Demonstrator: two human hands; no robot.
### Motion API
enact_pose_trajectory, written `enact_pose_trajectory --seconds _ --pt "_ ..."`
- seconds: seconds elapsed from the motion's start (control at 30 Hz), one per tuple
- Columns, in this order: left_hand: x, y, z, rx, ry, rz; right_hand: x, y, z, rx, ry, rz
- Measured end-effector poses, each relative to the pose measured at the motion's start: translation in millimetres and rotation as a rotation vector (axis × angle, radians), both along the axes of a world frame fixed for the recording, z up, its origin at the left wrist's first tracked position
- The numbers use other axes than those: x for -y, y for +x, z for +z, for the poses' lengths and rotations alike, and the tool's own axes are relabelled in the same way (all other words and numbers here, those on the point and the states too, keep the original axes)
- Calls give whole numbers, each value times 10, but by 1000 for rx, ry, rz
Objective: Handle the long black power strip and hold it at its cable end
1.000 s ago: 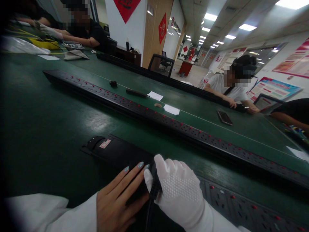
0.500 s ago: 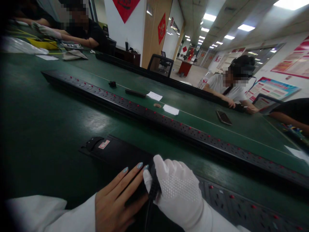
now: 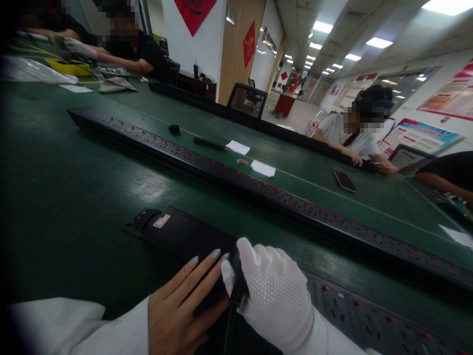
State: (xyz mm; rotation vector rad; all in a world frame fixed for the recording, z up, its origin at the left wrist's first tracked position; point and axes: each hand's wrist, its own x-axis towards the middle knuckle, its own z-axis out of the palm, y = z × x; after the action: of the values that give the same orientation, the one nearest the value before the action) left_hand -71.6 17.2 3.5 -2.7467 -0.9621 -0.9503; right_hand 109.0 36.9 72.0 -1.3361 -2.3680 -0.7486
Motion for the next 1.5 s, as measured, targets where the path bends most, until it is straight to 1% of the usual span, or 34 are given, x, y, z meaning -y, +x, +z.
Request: enact_pose_trajectory --seconds 0.23,0.47,0.73,0.9,1.17,1.27,1.5 --pt "2 -7 8 -2 -11 -13 -12 -5 1 -5 3 7" --pt "-7 16 -36 44 16 10 -15 1 -9 10 -14 -1" --pt "-3 -5 -9 -15 22 16 -12 8 -7 8 -12 -6" --pt "-4 -5 -10 12 -2 -15 -10 -14 23 -2 0 2" --pt "-15 -7 -18 7 -12 -26 0 10 -16 7 -2 -13" --pt "-12 -7 -15 20 -23 -34 1 11 2 5 0 -10" --pt "-1 7 -16 29 -14 -11 -1 -22 32 0 5 5"
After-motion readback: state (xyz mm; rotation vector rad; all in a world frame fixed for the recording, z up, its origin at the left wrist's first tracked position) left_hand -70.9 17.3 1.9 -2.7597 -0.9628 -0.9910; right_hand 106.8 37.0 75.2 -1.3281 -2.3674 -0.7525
